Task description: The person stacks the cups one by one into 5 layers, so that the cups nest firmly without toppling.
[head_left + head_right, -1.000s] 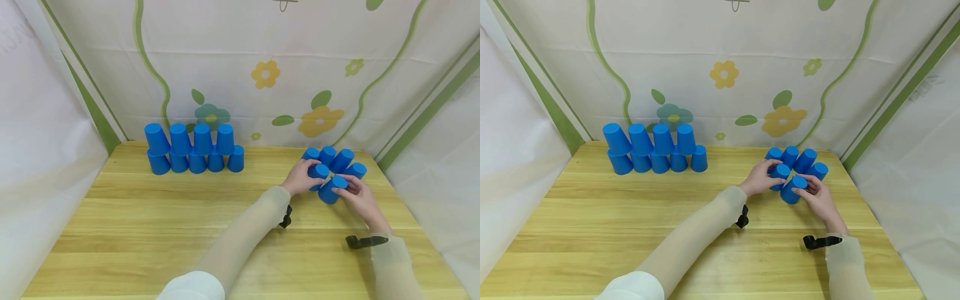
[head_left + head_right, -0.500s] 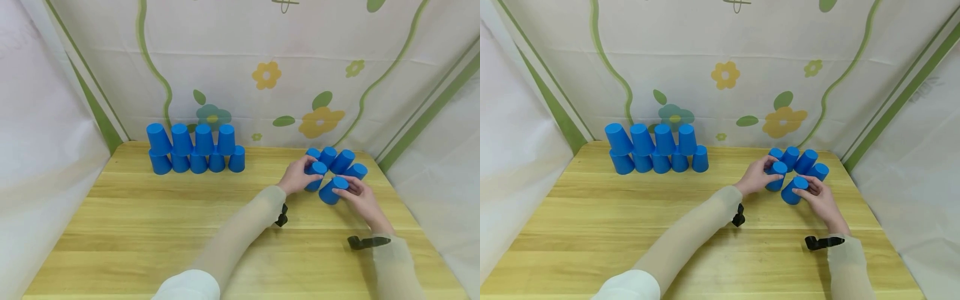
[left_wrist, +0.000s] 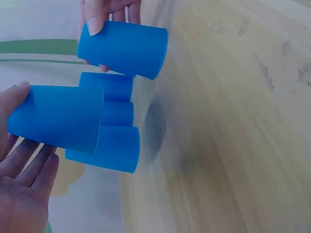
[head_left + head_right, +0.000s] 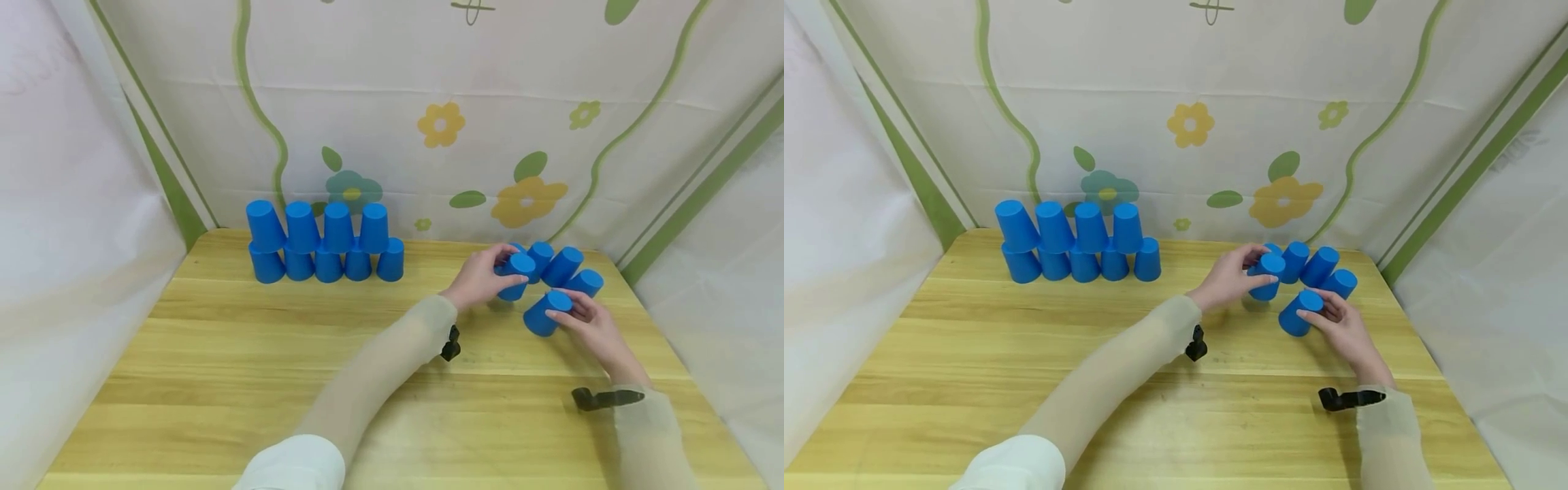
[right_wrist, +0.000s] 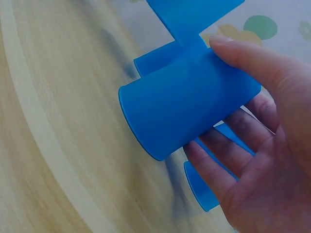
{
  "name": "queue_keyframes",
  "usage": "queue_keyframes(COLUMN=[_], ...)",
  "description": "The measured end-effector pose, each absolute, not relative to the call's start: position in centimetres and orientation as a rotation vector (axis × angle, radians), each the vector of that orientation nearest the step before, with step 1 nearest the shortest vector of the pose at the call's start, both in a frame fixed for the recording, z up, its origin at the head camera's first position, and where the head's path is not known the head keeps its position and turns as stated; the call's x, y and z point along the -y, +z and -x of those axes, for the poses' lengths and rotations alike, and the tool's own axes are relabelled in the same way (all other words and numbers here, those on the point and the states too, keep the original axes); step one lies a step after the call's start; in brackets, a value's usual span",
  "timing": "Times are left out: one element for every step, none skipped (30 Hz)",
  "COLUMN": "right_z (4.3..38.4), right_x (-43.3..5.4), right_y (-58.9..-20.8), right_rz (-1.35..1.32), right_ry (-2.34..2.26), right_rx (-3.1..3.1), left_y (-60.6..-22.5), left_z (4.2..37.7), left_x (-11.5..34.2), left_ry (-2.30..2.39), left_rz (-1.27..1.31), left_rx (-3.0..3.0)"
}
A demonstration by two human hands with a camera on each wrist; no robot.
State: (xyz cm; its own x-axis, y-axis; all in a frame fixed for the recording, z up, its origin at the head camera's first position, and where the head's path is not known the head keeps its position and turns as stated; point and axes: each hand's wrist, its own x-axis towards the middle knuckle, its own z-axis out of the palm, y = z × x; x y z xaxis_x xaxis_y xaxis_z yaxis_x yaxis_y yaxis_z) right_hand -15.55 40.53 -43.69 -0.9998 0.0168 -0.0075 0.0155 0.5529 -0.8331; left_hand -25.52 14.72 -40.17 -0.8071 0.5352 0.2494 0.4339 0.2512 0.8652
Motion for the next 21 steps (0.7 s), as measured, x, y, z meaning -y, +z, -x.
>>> queue_keyframes(right_z=[15.5,15.5,15.5,15.5,15.5,15.5,15.6,15.6,15.7,15.7,15.7,15.6,15.6,15.6,15.5,15.5,15.5,15.5,15.5,15.5,15.5], right_x=[-40.5,-40.5,-40.5,-40.5,-40.5,-40.6,-40.6,-40.6,-40.6,-40.6,-40.6,-40.6,-40.7,-40.7,-40.7,-40.7,-40.8,-40.8,-40.8,-40.8,-40.8], right_y=[-43.7,-43.7,-43.7,-43.7,-43.7,-43.7,-43.7,-43.8,-43.8,-43.9,-43.9,-43.9,-43.9,-43.9,-43.9,-43.9,-43.9,-43.9,-43.9,-43.9,-44.0], right_rz=[0.031,0.034,0.039,0.046,0.053,0.064,0.075,0.084,0.093,0.101,0.11,0.12,0.125,0.129,0.131,0.132,0.133,0.131,0.13,0.127,0.124], right_ry=[1.482,1.484,1.483,1.482,1.485,1.481,1.473,1.469,1.467,1.469,1.468,1.464,1.465,1.471,1.476,1.477,1.475,1.474,1.477,1.479,1.482], right_rx=[2.769,2.769,2.772,2.775,2.779,2.782,2.785,2.787,2.788,2.787,2.788,2.787,2.787,2.785,2.785,2.785,2.783,2.781,2.778,2.776,2.773], left_y=[-40.1,-40.0,-39.9,-39.9,-39.9,-39.9,-39.9,-39.9,-39.9,-39.9,-39.9,-39.8,-39.8,-39.7,-39.7,-39.7,-39.7,-39.7,-39.7,-39.7,-39.6], left_z=[25.5,25.5,25.5,25.5,25.6,25.7,25.7,25.8,25.8,25.8,25.9,25.9,25.9,25.9,26.0,26.1,26.2,26.3,26.4,26.4,26.5], left_x=[-14.5,-14.3,-14.1,-13.9,-13.7,-13.5,-13.3,-13.1,-12.9,-12.6,-12.4,-12.1,-11.8,-11.6,-11.3,-11.1,-10.8,-10.5,-10.3,-10.0,-9.8], left_ry=[1.623,1.632,1.639,1.648,1.653,1.657,1.66,1.66,1.659,1.66,1.661,1.663,1.667,1.672,1.679,1.687,1.697,1.704,1.709,1.714,1.718], left_rz=[-0.937,-0.937,-0.935,-0.935,-0.937,-0.935,-0.934,-0.93,-0.928,-0.926,-0.92,-0.916,-0.913,-0.908,-0.906,-0.902,-0.902,-0.904,-0.904,-0.904,-0.905], left_rx=[-2.403,-2.398,-2.394,-2.39,-2.387,-2.384,-2.381,-2.381,-2.382,-2.383,-2.384,-2.386,-2.387,-2.389,-2.388,-2.389,-2.389,-2.391,-2.395,-2.398,-2.401])
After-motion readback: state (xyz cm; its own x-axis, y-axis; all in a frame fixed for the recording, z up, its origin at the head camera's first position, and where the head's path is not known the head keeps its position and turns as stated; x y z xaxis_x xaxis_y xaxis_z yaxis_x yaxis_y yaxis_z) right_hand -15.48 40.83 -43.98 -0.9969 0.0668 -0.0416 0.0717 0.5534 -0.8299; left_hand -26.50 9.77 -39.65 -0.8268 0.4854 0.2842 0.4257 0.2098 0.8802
